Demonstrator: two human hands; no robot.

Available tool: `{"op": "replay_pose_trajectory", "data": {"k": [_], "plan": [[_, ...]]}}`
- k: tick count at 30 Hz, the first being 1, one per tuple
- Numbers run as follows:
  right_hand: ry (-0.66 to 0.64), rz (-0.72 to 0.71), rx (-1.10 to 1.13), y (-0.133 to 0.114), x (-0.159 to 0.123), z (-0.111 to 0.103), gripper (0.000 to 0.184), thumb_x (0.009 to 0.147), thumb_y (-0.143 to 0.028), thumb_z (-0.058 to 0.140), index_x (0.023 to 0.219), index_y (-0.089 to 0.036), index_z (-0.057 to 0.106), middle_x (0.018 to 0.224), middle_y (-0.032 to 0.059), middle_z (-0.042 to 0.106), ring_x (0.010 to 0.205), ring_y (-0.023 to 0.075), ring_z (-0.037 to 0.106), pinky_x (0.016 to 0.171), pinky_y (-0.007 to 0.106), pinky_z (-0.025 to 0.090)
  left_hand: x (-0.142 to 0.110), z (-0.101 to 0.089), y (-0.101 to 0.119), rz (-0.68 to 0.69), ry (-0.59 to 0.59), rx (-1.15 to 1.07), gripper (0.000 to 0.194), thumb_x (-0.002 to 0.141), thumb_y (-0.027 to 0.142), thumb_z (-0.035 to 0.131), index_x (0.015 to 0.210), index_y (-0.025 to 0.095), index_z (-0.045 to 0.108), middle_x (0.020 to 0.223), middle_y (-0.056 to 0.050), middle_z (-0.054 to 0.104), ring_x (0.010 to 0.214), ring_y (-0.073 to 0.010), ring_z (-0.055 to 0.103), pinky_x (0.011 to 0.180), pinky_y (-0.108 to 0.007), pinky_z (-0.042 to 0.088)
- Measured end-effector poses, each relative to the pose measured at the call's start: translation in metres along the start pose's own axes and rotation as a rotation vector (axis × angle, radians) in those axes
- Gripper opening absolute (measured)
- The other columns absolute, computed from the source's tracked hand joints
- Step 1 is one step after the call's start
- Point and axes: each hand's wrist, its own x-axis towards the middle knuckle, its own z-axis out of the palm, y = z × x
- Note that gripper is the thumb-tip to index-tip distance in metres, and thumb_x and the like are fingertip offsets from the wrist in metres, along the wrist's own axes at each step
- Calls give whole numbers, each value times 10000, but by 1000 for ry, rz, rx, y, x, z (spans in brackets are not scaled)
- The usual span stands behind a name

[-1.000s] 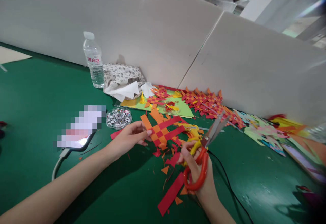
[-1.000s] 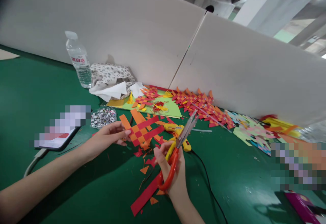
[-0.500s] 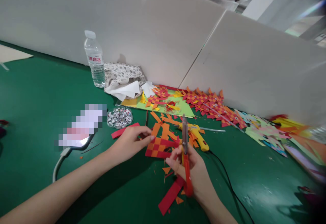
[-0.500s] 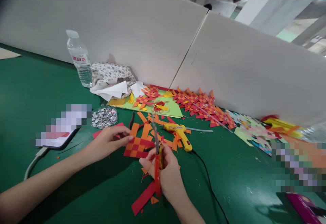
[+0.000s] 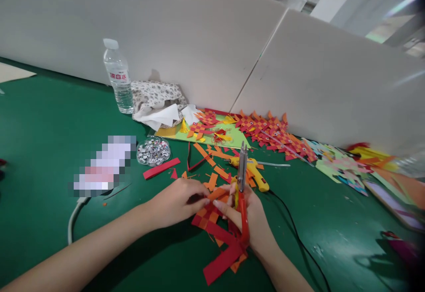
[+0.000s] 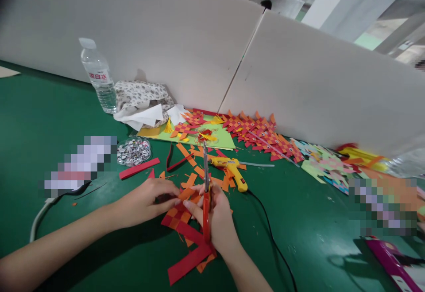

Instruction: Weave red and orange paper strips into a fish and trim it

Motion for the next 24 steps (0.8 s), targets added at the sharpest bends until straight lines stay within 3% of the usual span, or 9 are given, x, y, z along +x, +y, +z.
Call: {"op": "replay_pose_trajectory", "data": {"k": [6, 10, 17, 24], "plan": [[-2, -35, -33, 6, 1, 0, 354, 613, -279, 784, 795, -218, 486, 644, -55, 557, 533, 108, 509, 571, 268, 483, 0, 1, 3, -11, 28, -13, 204, 871, 247, 463, 850, 185, 656, 783, -39, 662, 683, -149, 586, 599, -231, 399], [137, -113, -26, 3, 3, -2, 343, 620, -306, 781, 762, -213, 483, 697, -22, 593, 624, 141, 567, 649, 303, 495, 1, 1, 2, -83, 97, -20, 190, 861, 279, 487, 824, 197, 654, 731, -13, 647, 601, -126, 554, 546, -216, 383], [315, -225, 146, 0, 6, -9, 334, 639, -283, 772, 810, -221, 492, 720, -31, 586, 648, 124, 566, 678, 287, 492, 4, -18, -21, -291, 508, -57, 211, 834, 368, 512, 768, 196, 615, 683, 1, 614, 626, -143, 556, 552, -218, 426], [252, -208, -10, 2, 3, -6, 320, 630, -340, 747, 759, -208, 486, 640, -52, 496, 547, 103, 496, 538, 235, 462, 9, -25, -34, -380, 681, -433, 269, 715, 404, 644, 859, 189, 571, 865, -7, 563, 701, -154, 601, 504, -228, 525]]}}
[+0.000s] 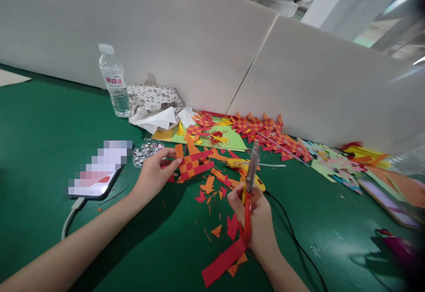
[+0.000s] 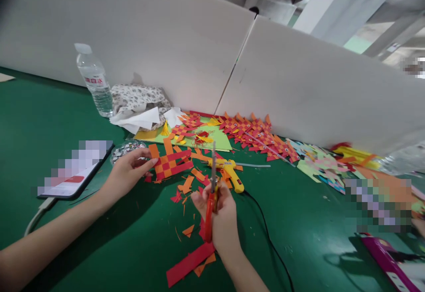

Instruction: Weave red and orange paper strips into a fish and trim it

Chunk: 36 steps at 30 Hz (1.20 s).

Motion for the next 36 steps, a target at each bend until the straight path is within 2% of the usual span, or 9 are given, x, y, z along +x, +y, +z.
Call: {"op": "replay_pose_trajectory", "data": {"k": [4, 8, 15, 20, 27, 36], "plan": [[-84, -6, -288, -3, -4, 3, 332, 599, -337, 747, 732, -203, 474, 600, -55, 460, 508, 108, 459, 450, 213, 410, -8, 7, 9, 5, -38, -104, 251, 744, 420, 626, 805, 182, 573, 789, 11, 549, 682, -133, 580, 515, -217, 537], [-85, -96, -485, -5, -6, 5, 360, 597, -342, 732, 802, -211, 466, 654, -29, 531, 559, 140, 520, 486, 232, 454, -20, 15, 17, -30, -87, -157, 256, 755, 428, 621, 790, 177, 590, 736, 13, 578, 666, -123, 566, 525, -205, 532], [-129, -80, -675, 2, -4, 1, 393, 655, -466, 683, 857, -221, 451, 606, -42, 520, 497, 141, 507, 438, 231, 403, -32, 26, 20, -30, -191, -122, 203, 748, 371, 641, 771, 170, 638, 699, 5, 620, 638, -118, 578, 552, -198, 514], [-196, -144, -808, 2, -5, 1, 396, 655, -426, 679, 903, -223, 446, 619, -47, 513, 482, 139, 488, 452, 241, 394, -34, 28, 20, -13, -219, -181, 131, 747, 290, 643, 806, 175, 629, 715, 4, 654, 653, -119, 605, 572, -194, 502], [-199, -240, -870, 2, -7, 1, 355, 663, -375, 663, 893, -223, 439, 618, -46, 508, 501, 151, 521, 474, 247, 406, -36, 25, 22, 65, -197, -111, 138, 802, 280, 570, 812, 189, 673, 820, -17, 696, 744, -145, 640, 667, -231, 516], [-221, -240, -839, 1, -7, -3, 359, 651, -389, 682, 837, -229, 419, 626, -34, 525, 526, 160, 541, 458, 245, 404, -37, 23, 26, 80, -280, -73, 176, 811, 278, 552, 851, 171, 685, 841, -49, 705, 763, -174, 648, 679, -267, 528]]}}
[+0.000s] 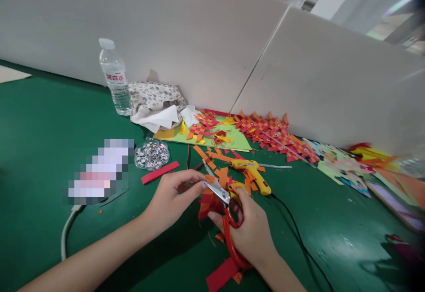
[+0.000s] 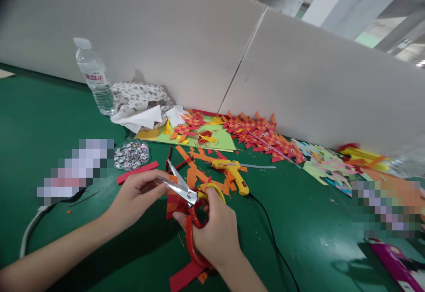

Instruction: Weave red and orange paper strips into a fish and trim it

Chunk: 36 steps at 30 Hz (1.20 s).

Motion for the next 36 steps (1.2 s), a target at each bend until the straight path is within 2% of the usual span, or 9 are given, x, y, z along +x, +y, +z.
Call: {"op": "replay_pose_trajectory", "data": {"k": [12, 15, 23, 32, 36], "plan": [[2, -5, -22, -2, 0, -1, 349, 660, -416, 671, 832, -229, 432, 654, -18, 544, 543, 162, 542, 472, 250, 411, -1, 1, 0, 0, 40, -32, 171, 796, 306, 566, 825, 184, 683, 802, -31, 699, 717, -158, 628, 630, -242, 511], [-8, 1, -31, -3, 1, -2, 353, 659, -416, 671, 842, -229, 435, 628, -31, 526, 516, 152, 518, 464, 246, 392, -1, 1, 1, -13, 38, -25, 175, 795, 309, 570, 824, 181, 686, 761, -23, 686, 683, -146, 609, 602, -228, 496], [-50, 5, -33, -2, 0, -1, 383, 662, -441, 669, 721, -238, 349, 566, -63, 442, 465, 118, 412, 429, 226, 316, 0, 1, -1, -15, 40, -26, 169, 802, 294, 557, 820, 173, 673, 773, -23, 676, 696, -140, 599, 614, -222, 476], [-30, -4, 44, -1, 0, 1, 374, 677, -447, 671, 740, -233, 370, 595, -48, 465, 486, 119, 453, 423, 216, 362, -1, 0, -4, -2, 35, -10, 170, 813, 306, 545, 810, 183, 663, 773, -24, 655, 706, -146, 592, 623, -237, 487], [-12, -10, 94, 0, 1, 2, 370, 682, -431, 672, 726, -234, 362, 615, -37, 470, 503, 121, 473, 443, 214, 422, -1, 0, -4, 6, 43, -10, 157, 809, 298, 556, 809, 186, 665, 752, -17, 649, 686, -138, 585, 613, -228, 481]]}}
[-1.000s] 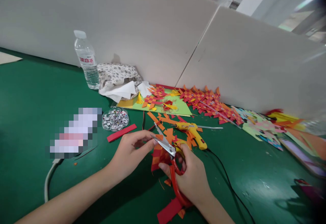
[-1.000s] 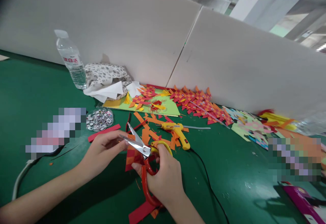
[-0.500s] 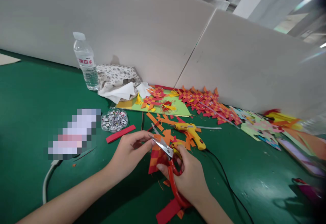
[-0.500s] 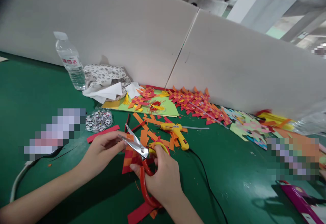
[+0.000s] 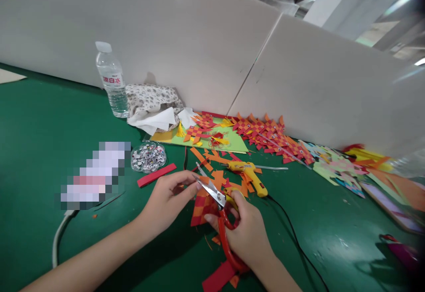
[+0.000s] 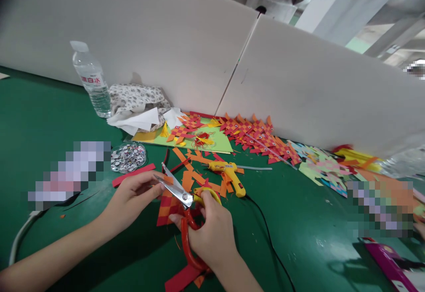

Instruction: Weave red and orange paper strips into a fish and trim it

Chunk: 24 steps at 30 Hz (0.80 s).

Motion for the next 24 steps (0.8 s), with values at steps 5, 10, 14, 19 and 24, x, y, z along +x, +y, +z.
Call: {"op": "replay_pose_trajectory", "data": {"k": [5, 10, 14, 19, 24], "plan": [[-9, 19, 29, 0, 1, -1, 359, 674, -418, 683, 738, -232, 382, 645, -23, 506, 555, 137, 517, 501, 229, 477, 1, 0, 1, -1, 6, 13, 156, 804, 299, 560, 800, 184, 665, 733, -14, 644, 668, -134, 576, 595, -221, 470], [-11, 32, 24, 0, 0, -1, 386, 668, -422, 693, 741, -237, 363, 640, -29, 486, 559, 135, 498, 519, 236, 484, 0, -1, 1, 0, 2, 14, 149, 799, 291, 562, 789, 183, 664, 748, -18, 654, 678, -138, 586, 601, -222, 474], [-18, 10, 13, 0, -1, -1, 380, 670, -422, 692, 752, -234, 372, 630, -32, 478, 535, 129, 478, 488, 228, 457, 0, -1, 1, 4, -2, 12, 157, 800, 289, 555, 803, 183, 671, 759, -27, 672, 692, -151, 605, 603, -232, 488], [-1, -15, -20, 1, -1, -1, 363, 678, -440, 681, 812, -223, 423, 649, -19, 521, 538, 134, 504, 480, 229, 440, -1, -1, 3, -11, -18, 10, 181, 806, 307, 546, 837, 182, 674, 825, -46, 690, 773, -184, 635, 676, -276, 521], [-9, -10, -64, 0, 0, -2, 373, 668, -447, 681, 766, -230, 393, 617, -31, 503, 523, 138, 501, 483, 235, 432, -1, -1, 3, -15, -25, 31, 186, 810, 300, 538, 845, 180, 676, 848, -51, 697, 778, -190, 645, 678, -280, 523]]}}
